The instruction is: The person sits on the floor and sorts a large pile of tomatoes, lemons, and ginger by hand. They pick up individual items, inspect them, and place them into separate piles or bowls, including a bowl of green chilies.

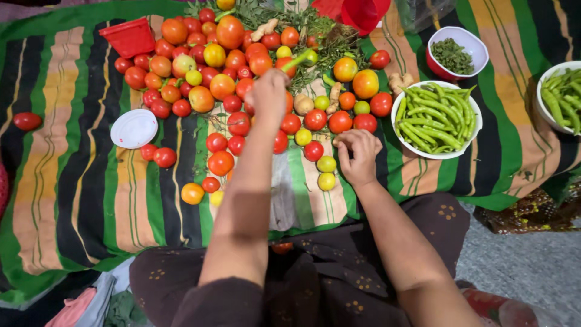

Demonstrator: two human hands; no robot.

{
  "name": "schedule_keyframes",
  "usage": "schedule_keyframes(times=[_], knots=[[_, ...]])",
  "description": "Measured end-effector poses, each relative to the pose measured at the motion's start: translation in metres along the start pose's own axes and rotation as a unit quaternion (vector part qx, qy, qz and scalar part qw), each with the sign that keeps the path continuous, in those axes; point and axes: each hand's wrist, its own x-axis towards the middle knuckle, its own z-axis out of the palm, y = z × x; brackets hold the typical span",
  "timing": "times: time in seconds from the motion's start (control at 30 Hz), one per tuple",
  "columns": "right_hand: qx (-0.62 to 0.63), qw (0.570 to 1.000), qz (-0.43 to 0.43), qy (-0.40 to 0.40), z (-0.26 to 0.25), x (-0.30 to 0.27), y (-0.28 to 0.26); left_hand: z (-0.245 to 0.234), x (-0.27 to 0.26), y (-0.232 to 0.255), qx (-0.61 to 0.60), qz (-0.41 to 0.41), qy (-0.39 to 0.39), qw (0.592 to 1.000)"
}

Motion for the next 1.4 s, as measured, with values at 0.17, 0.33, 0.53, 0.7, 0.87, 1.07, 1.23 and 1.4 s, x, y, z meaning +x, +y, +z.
schedule_keyframes(times=[0.17,0.33,0.53,0.7,0.87,1.07,1.23,1.4], knots=[[0.159,0.979,0.117,0.053,0.010,-0.002,0.015,0.034,-0.087,0.013,-0.038,0.097,-0.006,0.995],[0.014,0.997,0.046,0.058,-0.001,0.004,0.014,0.036,-0.129,0.001,0.026,0.204,-0.038,0.978],[-0.088,0.995,0.038,-0.034,-0.002,0.013,0.014,0.034,-0.132,-0.005,-0.020,0.229,-0.039,0.972],[-0.148,0.988,-0.007,-0.044,-0.003,0.017,0.011,0.029,-0.134,-0.006,-0.040,0.242,-0.073,0.967],[-0.109,0.991,-0.071,-0.029,-0.027,0.042,0.013,0.032,-0.133,-0.006,-0.058,0.268,-0.025,0.961],[-0.176,0.978,-0.095,0.063,-0.131,0.101,0.083,0.036,-0.134,-0.011,-0.004,0.235,-0.066,0.970],[-0.401,0.911,-0.051,0.076,-0.248,0.110,0.203,0.035,-0.132,-0.010,0.008,0.230,-0.093,0.969],[-0.438,0.877,0.160,0.119,-0.336,0.055,0.329,0.035,-0.132,-0.008,0.001,0.235,-0.084,0.968]])
